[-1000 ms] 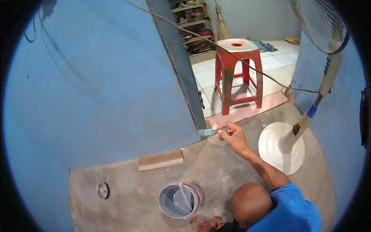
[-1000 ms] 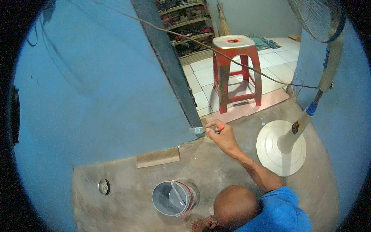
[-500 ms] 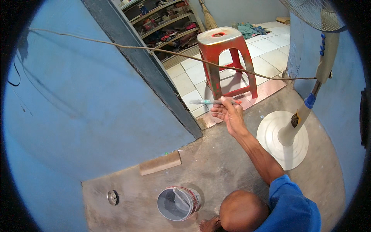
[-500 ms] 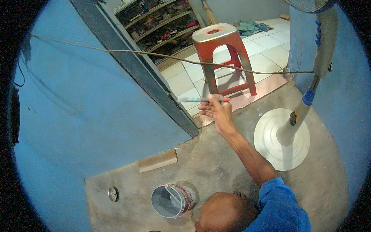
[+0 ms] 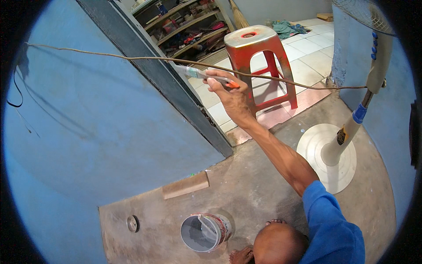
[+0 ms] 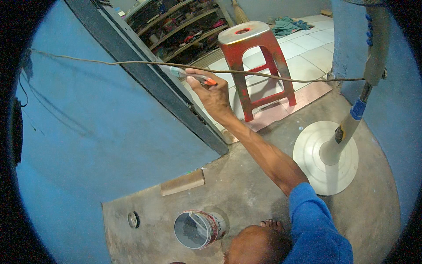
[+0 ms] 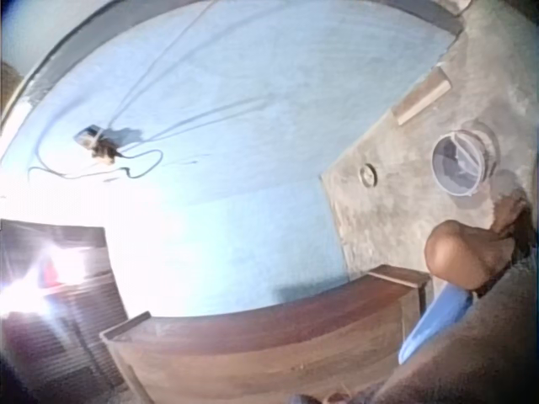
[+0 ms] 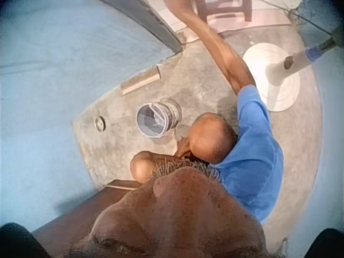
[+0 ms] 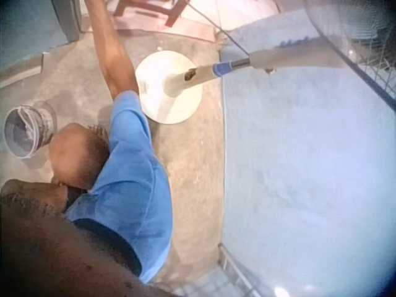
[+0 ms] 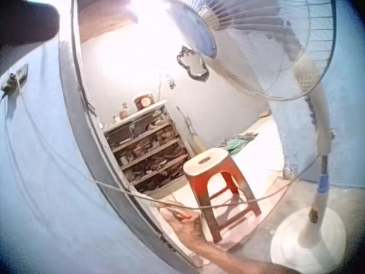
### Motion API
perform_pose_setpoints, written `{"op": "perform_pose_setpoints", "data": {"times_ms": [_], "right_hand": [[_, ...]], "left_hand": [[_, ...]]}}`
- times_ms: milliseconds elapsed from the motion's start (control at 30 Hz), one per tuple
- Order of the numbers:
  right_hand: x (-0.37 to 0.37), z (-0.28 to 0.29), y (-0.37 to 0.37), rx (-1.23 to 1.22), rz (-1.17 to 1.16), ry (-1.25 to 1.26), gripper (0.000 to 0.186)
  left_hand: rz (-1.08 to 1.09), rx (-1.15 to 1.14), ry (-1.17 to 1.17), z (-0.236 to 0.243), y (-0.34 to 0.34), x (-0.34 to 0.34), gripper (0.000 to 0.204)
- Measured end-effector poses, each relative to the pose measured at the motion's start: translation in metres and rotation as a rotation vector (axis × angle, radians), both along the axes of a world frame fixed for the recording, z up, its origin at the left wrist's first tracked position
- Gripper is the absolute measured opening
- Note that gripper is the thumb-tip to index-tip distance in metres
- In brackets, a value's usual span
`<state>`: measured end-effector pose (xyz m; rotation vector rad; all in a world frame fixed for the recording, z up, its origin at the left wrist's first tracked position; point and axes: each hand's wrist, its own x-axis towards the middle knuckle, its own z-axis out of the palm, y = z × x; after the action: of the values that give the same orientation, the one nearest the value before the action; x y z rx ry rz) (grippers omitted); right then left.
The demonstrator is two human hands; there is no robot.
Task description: The person paints a door frame using a small brush and paint from a bucket, then picks up and moves a stool and a fan.
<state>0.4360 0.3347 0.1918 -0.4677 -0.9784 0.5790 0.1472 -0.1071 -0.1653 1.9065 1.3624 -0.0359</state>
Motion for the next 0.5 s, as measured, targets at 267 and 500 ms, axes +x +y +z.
{"op": "perform_pose_setpoints", "data": {"times_ms": [267, 500], "right_hand": [[-0.022, 0.01, 0.023, 0.178, -0.282, -0.291, 0.02], [-0.007, -0.017, 0.006, -0.027, -0.275, -0.635, 0.017]], "left_hand": [[-0.016, -0.002, -0.027, 0.002, -0.001, 0.001, 0.039], [-0.026, 0.001, -0.044, 0.007, 0.0, 0.0, 0.039]]}}
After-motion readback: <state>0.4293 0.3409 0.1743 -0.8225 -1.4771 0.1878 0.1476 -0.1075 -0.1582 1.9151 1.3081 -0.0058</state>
